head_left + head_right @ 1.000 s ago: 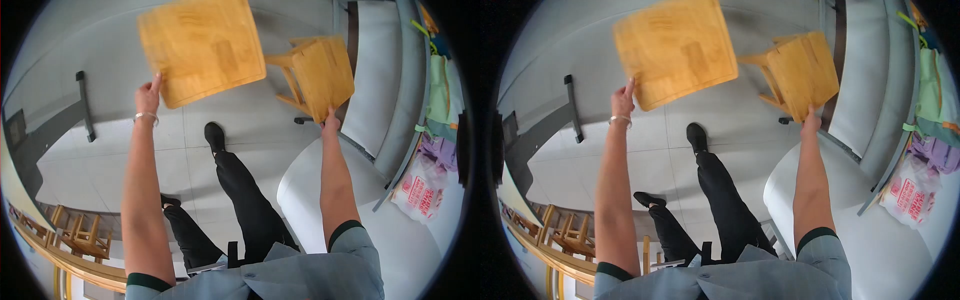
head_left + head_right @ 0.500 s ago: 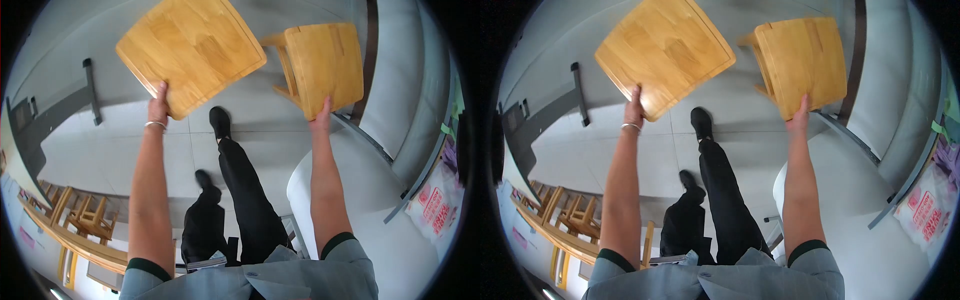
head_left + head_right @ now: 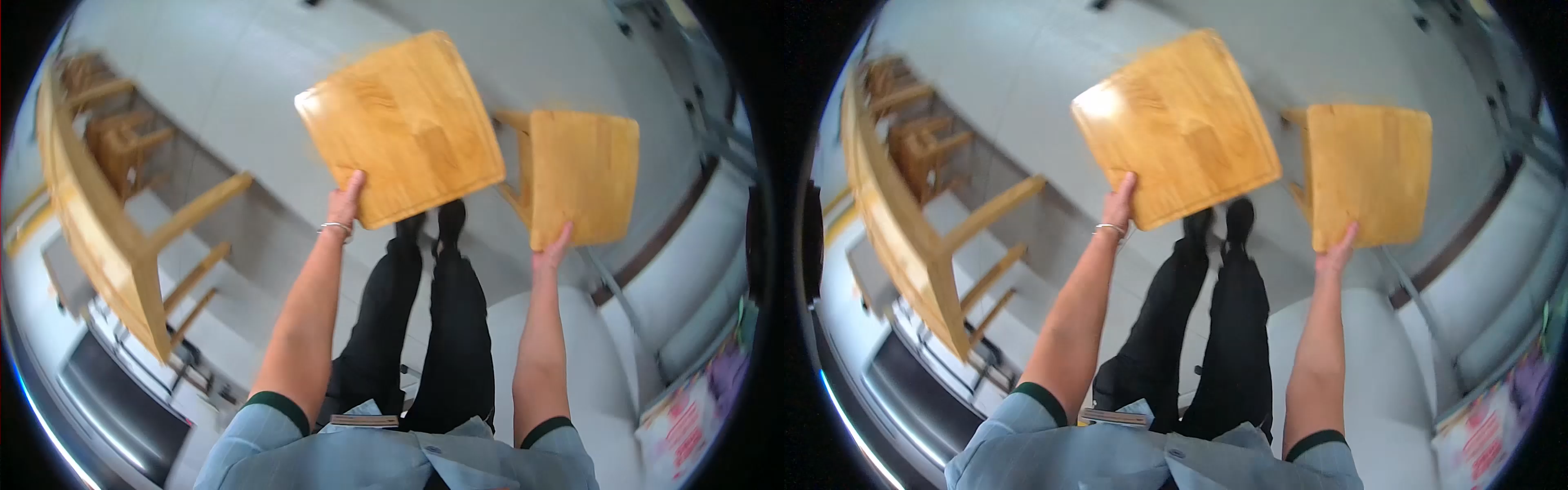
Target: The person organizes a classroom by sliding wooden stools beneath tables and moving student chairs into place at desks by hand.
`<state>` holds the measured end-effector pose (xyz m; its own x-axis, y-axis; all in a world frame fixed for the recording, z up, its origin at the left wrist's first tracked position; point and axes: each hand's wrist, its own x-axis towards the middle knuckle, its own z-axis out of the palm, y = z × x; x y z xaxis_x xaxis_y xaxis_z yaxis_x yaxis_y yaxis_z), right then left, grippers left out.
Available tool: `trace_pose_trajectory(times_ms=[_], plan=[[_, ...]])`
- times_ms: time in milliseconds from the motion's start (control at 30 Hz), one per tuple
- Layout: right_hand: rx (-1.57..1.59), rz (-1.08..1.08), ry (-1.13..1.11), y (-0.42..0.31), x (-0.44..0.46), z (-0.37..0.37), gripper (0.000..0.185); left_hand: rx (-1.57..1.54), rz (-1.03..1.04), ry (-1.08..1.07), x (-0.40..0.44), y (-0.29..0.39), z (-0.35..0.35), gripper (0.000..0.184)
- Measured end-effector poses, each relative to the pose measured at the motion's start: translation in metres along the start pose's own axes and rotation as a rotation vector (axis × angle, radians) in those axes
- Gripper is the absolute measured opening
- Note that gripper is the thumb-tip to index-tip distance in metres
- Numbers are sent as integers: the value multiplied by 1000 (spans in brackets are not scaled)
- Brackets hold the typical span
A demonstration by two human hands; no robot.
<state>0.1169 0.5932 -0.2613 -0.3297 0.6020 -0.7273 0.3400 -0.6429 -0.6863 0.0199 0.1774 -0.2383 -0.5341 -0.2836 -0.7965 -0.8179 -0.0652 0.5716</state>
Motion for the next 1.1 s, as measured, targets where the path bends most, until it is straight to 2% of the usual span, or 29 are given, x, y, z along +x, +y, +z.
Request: trace_pose_trajectory(times_ms=[67,167,300,500,667,800,867,1100], plan=[[-76,81,-119,24,-16,-4,70,-37,-45,89,-13,-52,-46,68],[-152,69,-246,52,-62,24,70,-185,-29,202,-45,-98,-97,68],[-324,116,-291,97,-98,31,68,-367,-110,358,-96,-186,-163,66],[-454,50,-488,163,-153,107,65,-613,-191,528,-141,-294,-266,66],[-565,-83,-742,219,-188,226,63,-827,-127,576,-164,-350,-342,70],[-660,-124,-920,285,-242,328,62,-868,-200,573,-173,-406,-411,75],[-773,-163,-973,320,-263,374,58,-929,-240,592,-179,-409,-432,74],[-917,-160,-1343,436,-361,528,59,-1060,-323,774,-180,-425,-448,68]])
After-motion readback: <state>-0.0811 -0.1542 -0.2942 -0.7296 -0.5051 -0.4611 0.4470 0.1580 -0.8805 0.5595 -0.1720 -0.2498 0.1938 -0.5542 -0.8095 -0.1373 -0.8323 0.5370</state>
